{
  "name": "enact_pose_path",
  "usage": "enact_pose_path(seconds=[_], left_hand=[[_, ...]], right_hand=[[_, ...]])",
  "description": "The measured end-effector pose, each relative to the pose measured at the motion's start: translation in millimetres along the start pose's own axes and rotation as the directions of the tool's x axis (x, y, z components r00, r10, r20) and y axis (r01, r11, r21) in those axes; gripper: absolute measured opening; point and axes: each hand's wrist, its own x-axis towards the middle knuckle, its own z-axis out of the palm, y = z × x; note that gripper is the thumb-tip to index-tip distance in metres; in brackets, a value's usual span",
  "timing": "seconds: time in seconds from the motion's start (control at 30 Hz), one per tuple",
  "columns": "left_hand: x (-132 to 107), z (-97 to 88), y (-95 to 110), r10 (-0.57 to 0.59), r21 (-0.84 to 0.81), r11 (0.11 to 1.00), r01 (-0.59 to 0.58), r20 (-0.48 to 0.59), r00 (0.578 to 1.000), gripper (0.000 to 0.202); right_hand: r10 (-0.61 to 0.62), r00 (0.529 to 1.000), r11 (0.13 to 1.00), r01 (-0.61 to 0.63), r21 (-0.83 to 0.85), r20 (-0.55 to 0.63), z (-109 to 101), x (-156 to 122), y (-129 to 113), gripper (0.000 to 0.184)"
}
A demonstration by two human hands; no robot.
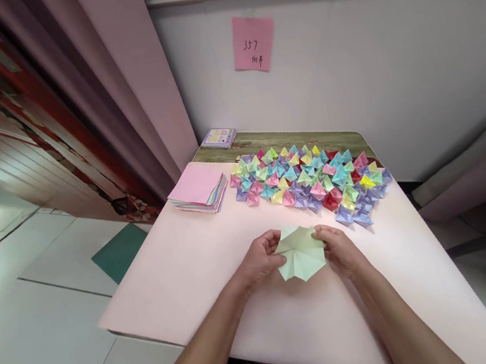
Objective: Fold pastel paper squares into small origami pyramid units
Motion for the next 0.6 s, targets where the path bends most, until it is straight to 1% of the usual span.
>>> enact_pose_path(seconds=[0.1,0.17,0.23,0.3,0.4,0.53,0.57,0.6], left_hand=[[-14,-7.2,5,-0.057,-0.083,0.995,0.062,0.056,0.997,0.051],[-20,-11.4,5,-0.066,-0.112,0.991,0.073,0.071,0.995,0.053],[-25,-15.1,4,-0.061,-0.110,0.992,0.068,0.068,0.996,0.052],[-27,-19.1,3,-0.047,-0.083,0.995,0.050,0.045,0.998,0.047],[-26,-28.1,3,-0.031,-0.015,0.999,0.031,-0.020,0.999,0.038],[-21,-49.5,4,-0.056,0.101,0.993,0.066,-0.096,0.994,0.036],[-20,-56.3,6,-0.057,0.130,0.989,0.072,-0.116,0.992,0.036],[-18,-63.2,8,-0.059,0.155,0.985,0.080,-0.139,0.989,0.035]], right_hand=[[0.002,0.999,1.000,-0.003,0.024,0.049,7,-13,-1,0.027],[-0.034,0.998,0.999,0.034,0.003,0.044,13,-23,1,0.031],[-0.078,0.997,0.996,0.079,-0.040,0.012,19,-29,3,0.036],[-0.127,0.992,0.988,0.125,-0.091,-0.019,25,-31,6,0.038],[-0.186,0.981,0.970,0.176,-0.166,-0.047,32,-25,7,0.039],[-0.212,0.974,0.958,0.191,-0.213,-0.078,37,-9,7,0.043],[-0.216,0.970,0.959,0.189,-0.209,-0.112,36,-6,8,0.045],[-0.221,0.960,0.963,0.186,-0.195,-0.170,34,-3,9,0.046]])
